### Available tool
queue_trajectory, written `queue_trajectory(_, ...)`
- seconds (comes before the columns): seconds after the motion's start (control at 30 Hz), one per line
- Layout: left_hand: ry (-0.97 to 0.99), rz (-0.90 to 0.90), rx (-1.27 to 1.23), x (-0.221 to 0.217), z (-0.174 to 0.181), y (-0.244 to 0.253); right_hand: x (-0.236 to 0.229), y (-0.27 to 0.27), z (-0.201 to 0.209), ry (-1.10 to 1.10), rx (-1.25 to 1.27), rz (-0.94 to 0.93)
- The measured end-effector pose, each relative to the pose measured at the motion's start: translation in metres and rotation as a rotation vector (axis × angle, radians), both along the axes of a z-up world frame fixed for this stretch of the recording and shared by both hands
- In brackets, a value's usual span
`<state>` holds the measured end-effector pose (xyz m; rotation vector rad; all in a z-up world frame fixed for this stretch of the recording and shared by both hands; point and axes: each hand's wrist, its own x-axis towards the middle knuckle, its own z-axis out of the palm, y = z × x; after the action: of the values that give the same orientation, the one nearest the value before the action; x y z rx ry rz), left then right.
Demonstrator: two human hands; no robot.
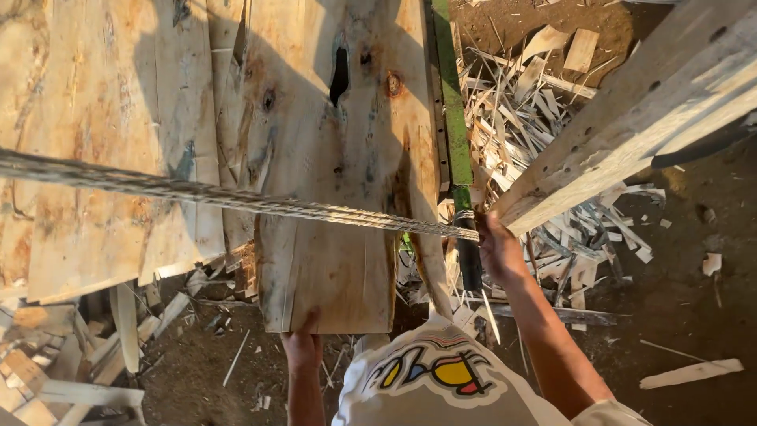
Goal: Operating a wood slicing machine to produce thin strips or sheets of wood from a larger block.
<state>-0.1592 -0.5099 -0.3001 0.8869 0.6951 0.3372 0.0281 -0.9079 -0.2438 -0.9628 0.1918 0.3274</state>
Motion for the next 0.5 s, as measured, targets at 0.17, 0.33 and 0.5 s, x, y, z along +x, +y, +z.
queue_trajectory(0.17,-0.061,0.015,0.063,0.006,0.001,0.014,-0.002,0.004,0.054,-0.161,-0.204,0.196)
queue_trajectory(0.33,-0.005,-0.073,0.100,-0.008,0.026,0.021,0.002,0.024,0.108,-0.094,-0.484,0.247)
queue_trajectory(0.5,-0.061,-0.103,0.064,-0.019,0.019,0.023,0.005,0.026,0.166,-0.205,-0.386,0.193)
